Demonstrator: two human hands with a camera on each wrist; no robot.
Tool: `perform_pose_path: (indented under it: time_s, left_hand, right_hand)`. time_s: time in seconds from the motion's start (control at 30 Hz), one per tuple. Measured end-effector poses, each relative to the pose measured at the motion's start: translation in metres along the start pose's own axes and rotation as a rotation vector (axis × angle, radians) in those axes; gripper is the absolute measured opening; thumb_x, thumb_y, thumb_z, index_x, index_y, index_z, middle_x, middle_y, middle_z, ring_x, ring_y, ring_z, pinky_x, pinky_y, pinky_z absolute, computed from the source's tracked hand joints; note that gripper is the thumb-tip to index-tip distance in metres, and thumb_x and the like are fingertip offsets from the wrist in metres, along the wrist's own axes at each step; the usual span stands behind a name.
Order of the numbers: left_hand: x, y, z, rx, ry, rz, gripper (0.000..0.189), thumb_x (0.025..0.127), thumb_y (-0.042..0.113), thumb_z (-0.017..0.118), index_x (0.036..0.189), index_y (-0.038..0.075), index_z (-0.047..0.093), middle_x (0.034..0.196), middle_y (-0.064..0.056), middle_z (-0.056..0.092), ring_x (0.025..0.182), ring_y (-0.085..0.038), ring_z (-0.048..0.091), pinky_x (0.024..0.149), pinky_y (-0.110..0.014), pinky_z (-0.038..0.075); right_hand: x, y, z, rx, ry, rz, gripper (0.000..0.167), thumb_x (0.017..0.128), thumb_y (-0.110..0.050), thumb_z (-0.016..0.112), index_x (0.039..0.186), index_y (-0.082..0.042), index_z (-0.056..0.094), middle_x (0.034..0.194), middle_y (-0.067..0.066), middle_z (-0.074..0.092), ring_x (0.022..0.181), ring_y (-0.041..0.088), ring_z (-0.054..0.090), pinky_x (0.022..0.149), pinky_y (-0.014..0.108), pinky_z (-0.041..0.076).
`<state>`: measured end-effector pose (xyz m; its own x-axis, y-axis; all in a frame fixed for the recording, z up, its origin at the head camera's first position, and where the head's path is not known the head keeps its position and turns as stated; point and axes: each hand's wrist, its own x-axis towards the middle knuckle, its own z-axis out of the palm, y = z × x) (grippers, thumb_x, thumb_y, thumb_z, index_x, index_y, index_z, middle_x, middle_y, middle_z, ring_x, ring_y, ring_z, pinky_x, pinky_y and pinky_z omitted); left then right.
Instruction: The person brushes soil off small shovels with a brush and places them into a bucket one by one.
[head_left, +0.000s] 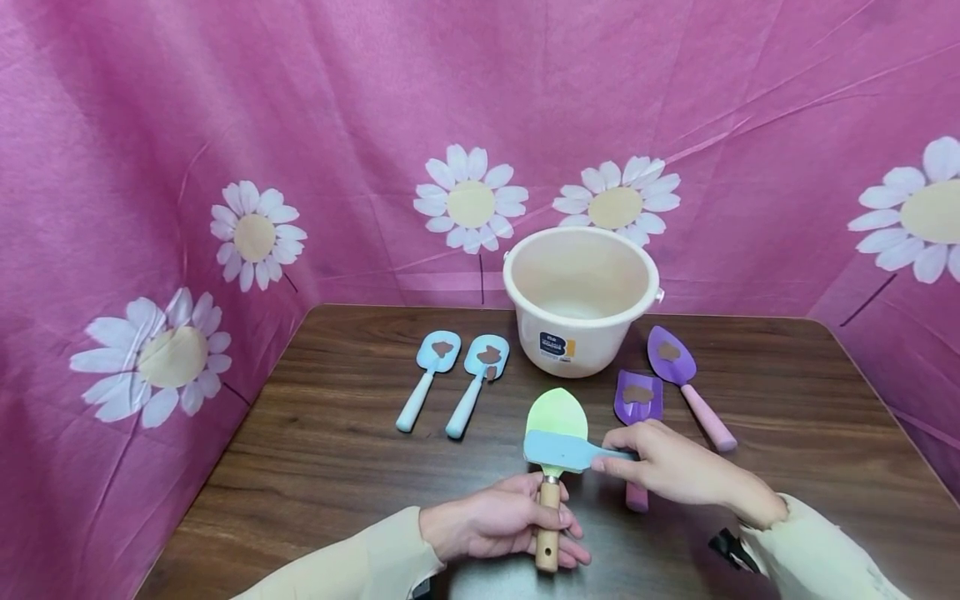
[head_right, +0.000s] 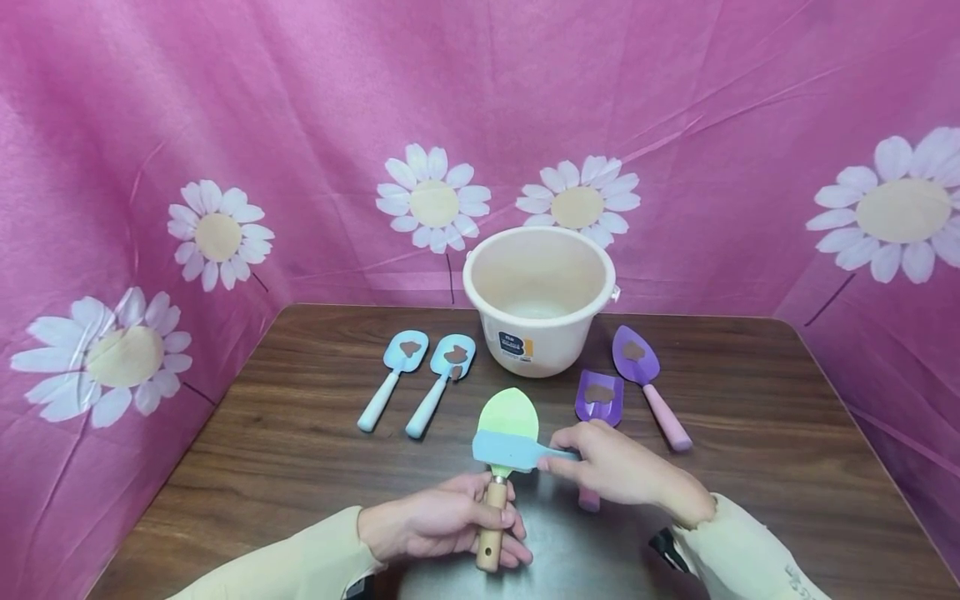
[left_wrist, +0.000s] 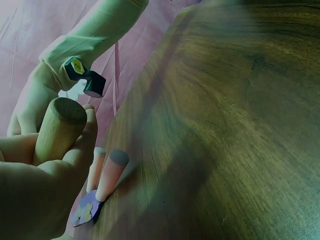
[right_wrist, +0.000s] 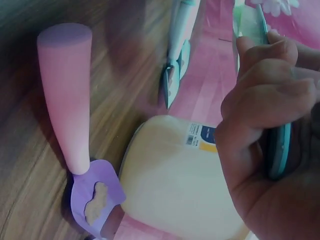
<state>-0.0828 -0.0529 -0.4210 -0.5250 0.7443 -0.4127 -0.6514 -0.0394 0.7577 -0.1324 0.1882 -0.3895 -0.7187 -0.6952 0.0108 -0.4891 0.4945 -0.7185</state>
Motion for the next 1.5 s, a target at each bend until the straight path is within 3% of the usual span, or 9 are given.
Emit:
perform_pose_path:
  time_s: [0.2, 0.37, 0.6, 0.77, 0.9, 1.03, 1.27, 1.5]
  left_hand:
    - [-0.002, -0.002, 0.0, 0.0, -0.016, -0.003, 0.018, 0.096, 0.001, 0.048, 0.107, 0.01, 0.036, 0.099, -0.01, 0.059, 0.119, -0.06, 0.043, 0.096, -0.05, 0.052]
    - [-0.002, -0.004, 0.0, 0.003, -0.006, 0.007, 0.019, 0.096, 0.0, 0.048, 0.107, 0.009, 0.036, 0.099, -0.011, 0.059, 0.118, -0.06, 0.045, 0.096, -0.051, 0.052]
    - [-0.003, -0.005, 0.001, 0.006, -0.011, 0.004, 0.019, 0.096, 0.0, 0.049, 0.106, 0.011, 0.037, 0.098, -0.01, 0.059, 0.118, -0.06, 0.044, 0.095, -0.05, 0.052]
    - [-0.003, -0.003, 0.001, -0.006, 0.016, 0.018, 0.02, 0.094, -0.001, 0.05, 0.107, 0.007, 0.037, 0.097, -0.011, 0.059, 0.116, -0.058, 0.048, 0.094, -0.049, 0.054]
    - [-0.002, -0.002, -0.001, -0.02, 0.005, 0.014, 0.019, 0.095, -0.001, 0.049, 0.106, 0.009, 0.037, 0.097, -0.01, 0.059, 0.118, -0.059, 0.046, 0.096, -0.05, 0.052]
    - [-0.002, 0.0, -0.001, -0.027, -0.013, 0.01, 0.017, 0.096, 0.0, 0.048, 0.105, 0.01, 0.037, 0.098, -0.009, 0.058, 0.119, -0.059, 0.044, 0.097, -0.05, 0.051]
    - [-0.002, 0.0, -0.002, -0.025, -0.019, 0.009, 0.016, 0.096, 0.001, 0.048, 0.105, 0.01, 0.038, 0.098, -0.008, 0.059, 0.12, -0.058, 0.045, 0.098, -0.049, 0.051]
    - [-0.002, -0.003, -0.002, -0.012, -0.019, 0.004, 0.02, 0.096, 0.002, 0.049, 0.109, 0.009, 0.036, 0.1, -0.01, 0.058, 0.119, -0.058, 0.046, 0.095, -0.049, 0.053]
  right_hand:
    - [0.002, 0.005, -0.005, -0.054, 0.105, 0.085, 0.028, 0.094, -0.035, 0.06, 0.07, -0.022, 0.054, 0.062, -0.016, 0.031, 0.055, -0.003, 0.031, 0.046, 0.013, 0.03]
    - [0.006, 0.009, -0.013, -0.13, 0.207, 0.152, 0.029, 0.092, -0.038, 0.062, 0.069, -0.024, 0.054, 0.059, -0.015, 0.032, 0.052, -0.002, 0.031, 0.045, 0.016, 0.031]
    - [0.006, 0.012, -0.021, -0.214, 0.319, 0.172, 0.027, 0.092, -0.038, 0.062, 0.069, -0.028, 0.054, 0.061, -0.016, 0.031, 0.054, -0.001, 0.03, 0.048, 0.018, 0.031]
    - [0.004, 0.003, -0.014, -0.206, 0.262, 0.085, 0.021, 0.092, -0.037, 0.063, 0.074, -0.031, 0.055, 0.06, -0.019, 0.032, 0.054, -0.003, 0.033, 0.049, 0.016, 0.034]
    - [0.003, -0.007, -0.007, -0.13, 0.131, -0.015, 0.018, 0.094, -0.036, 0.06, 0.077, -0.031, 0.057, 0.063, -0.021, 0.035, 0.056, -0.004, 0.037, 0.049, 0.014, 0.037]
    - [0.002, -0.013, 0.0, -0.096, 0.047, -0.051, 0.018, 0.095, -0.037, 0.057, 0.078, -0.031, 0.057, 0.063, -0.023, 0.036, 0.055, -0.006, 0.039, 0.05, 0.014, 0.04]
    - [0.002, -0.01, 0.005, -0.074, 0.024, -0.022, 0.023, 0.095, -0.037, 0.057, 0.074, -0.03, 0.055, 0.06, -0.021, 0.033, 0.051, -0.007, 0.037, 0.048, 0.014, 0.039]
    - [0.004, -0.003, 0.004, -0.063, 0.057, -0.023, 0.024, 0.095, -0.034, 0.058, 0.074, -0.024, 0.056, 0.063, -0.019, 0.033, 0.055, -0.005, 0.035, 0.048, 0.014, 0.036]
